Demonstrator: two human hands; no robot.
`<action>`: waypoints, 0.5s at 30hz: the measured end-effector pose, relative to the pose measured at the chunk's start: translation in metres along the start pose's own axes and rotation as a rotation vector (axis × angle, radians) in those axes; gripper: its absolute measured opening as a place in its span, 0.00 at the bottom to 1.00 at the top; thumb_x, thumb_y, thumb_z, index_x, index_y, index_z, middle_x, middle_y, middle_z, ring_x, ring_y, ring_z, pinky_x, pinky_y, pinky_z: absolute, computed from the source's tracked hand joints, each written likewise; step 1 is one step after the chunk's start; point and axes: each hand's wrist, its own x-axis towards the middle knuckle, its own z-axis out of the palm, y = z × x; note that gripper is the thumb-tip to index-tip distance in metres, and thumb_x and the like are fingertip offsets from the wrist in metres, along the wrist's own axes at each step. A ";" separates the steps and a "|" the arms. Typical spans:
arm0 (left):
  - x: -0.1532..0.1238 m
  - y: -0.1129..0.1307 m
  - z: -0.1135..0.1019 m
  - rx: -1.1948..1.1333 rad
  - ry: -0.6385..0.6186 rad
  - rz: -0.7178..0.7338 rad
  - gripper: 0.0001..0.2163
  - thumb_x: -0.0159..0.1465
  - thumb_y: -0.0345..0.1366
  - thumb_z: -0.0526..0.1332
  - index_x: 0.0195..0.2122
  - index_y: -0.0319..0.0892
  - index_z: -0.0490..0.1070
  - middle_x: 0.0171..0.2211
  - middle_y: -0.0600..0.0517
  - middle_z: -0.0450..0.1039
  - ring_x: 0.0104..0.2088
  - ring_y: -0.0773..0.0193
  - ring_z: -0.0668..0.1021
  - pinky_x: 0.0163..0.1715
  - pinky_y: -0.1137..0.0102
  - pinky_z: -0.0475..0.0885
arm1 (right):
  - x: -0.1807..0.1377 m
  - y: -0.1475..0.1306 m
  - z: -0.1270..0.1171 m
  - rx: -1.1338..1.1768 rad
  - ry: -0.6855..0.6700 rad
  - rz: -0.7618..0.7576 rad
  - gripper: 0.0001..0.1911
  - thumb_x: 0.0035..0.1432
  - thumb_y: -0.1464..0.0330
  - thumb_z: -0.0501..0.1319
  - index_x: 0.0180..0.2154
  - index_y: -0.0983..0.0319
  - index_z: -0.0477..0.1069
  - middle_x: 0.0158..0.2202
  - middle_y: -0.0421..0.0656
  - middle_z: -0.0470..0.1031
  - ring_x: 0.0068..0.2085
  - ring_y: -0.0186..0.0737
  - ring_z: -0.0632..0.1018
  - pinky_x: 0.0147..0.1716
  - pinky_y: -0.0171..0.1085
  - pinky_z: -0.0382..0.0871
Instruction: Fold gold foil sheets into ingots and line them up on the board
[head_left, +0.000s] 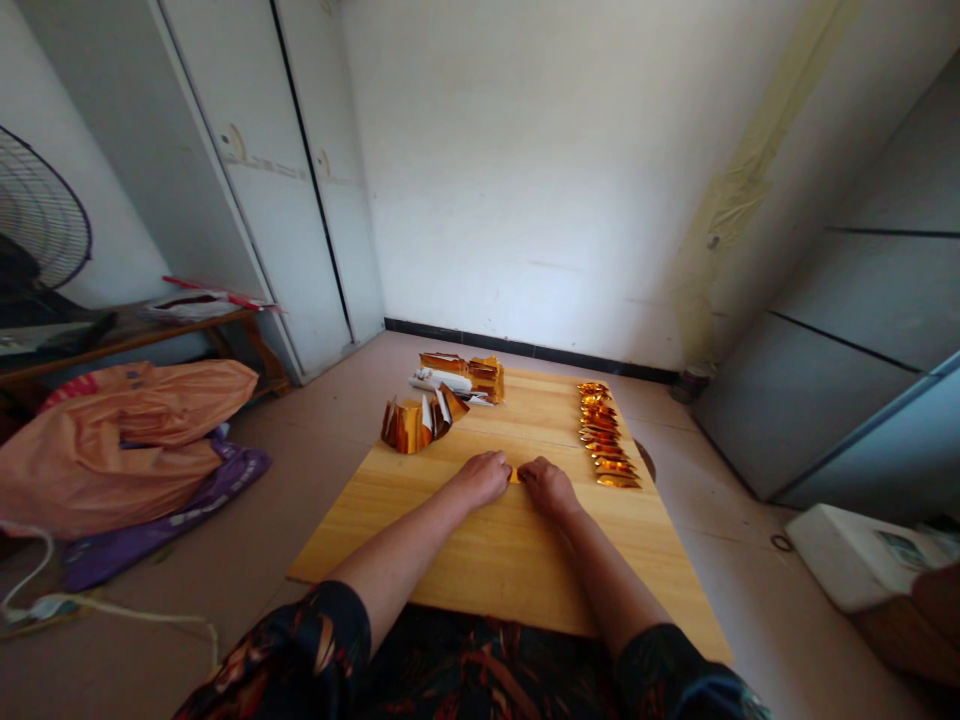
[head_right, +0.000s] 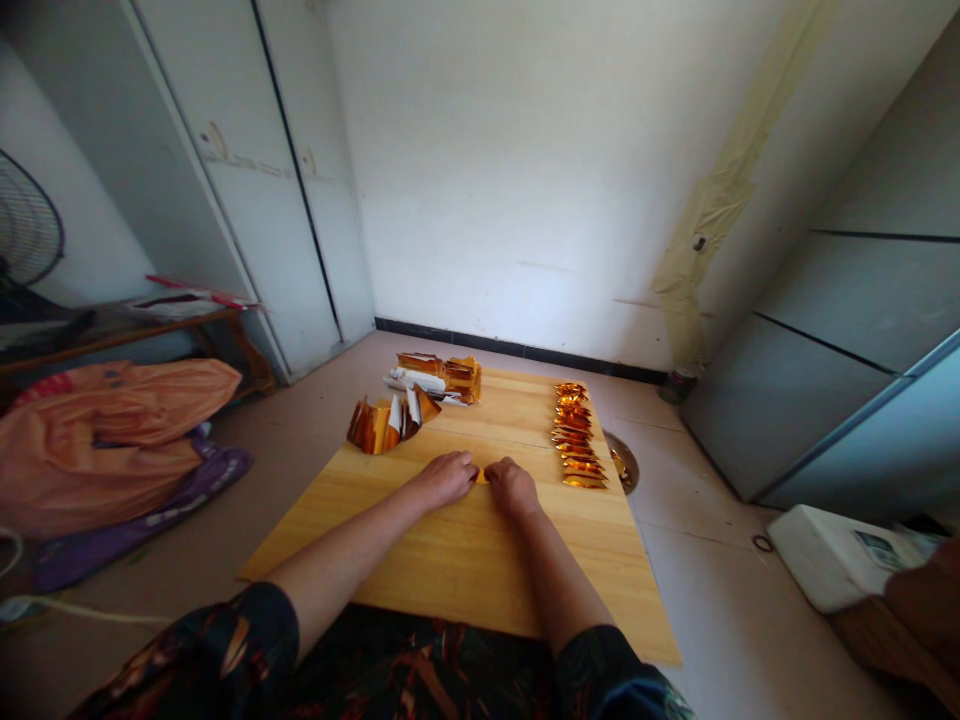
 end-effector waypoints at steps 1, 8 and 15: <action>0.000 0.000 0.000 -0.003 -0.001 -0.002 0.12 0.62 0.32 0.51 0.33 0.40 0.75 0.36 0.45 0.72 0.38 0.56 0.74 0.40 0.65 0.69 | 0.000 0.000 0.001 0.001 0.004 -0.002 0.15 0.63 0.70 0.50 0.39 0.57 0.75 0.40 0.42 0.74 0.39 0.33 0.74 0.36 0.28 0.61; 0.000 -0.001 0.003 0.008 0.004 0.002 0.13 0.63 0.32 0.50 0.34 0.39 0.75 0.36 0.45 0.72 0.38 0.57 0.74 0.40 0.65 0.69 | 0.000 0.002 0.003 0.010 0.017 -0.015 0.15 0.63 0.70 0.49 0.39 0.57 0.75 0.40 0.42 0.74 0.39 0.32 0.74 0.37 0.28 0.61; 0.000 0.001 0.005 0.022 0.006 -0.006 0.14 0.64 0.30 0.47 0.36 0.37 0.74 0.38 0.44 0.72 0.41 0.57 0.73 0.42 0.65 0.69 | 0.000 0.001 0.002 -0.006 0.011 -0.009 0.15 0.63 0.69 0.50 0.39 0.56 0.75 0.40 0.41 0.73 0.39 0.32 0.74 0.36 0.28 0.61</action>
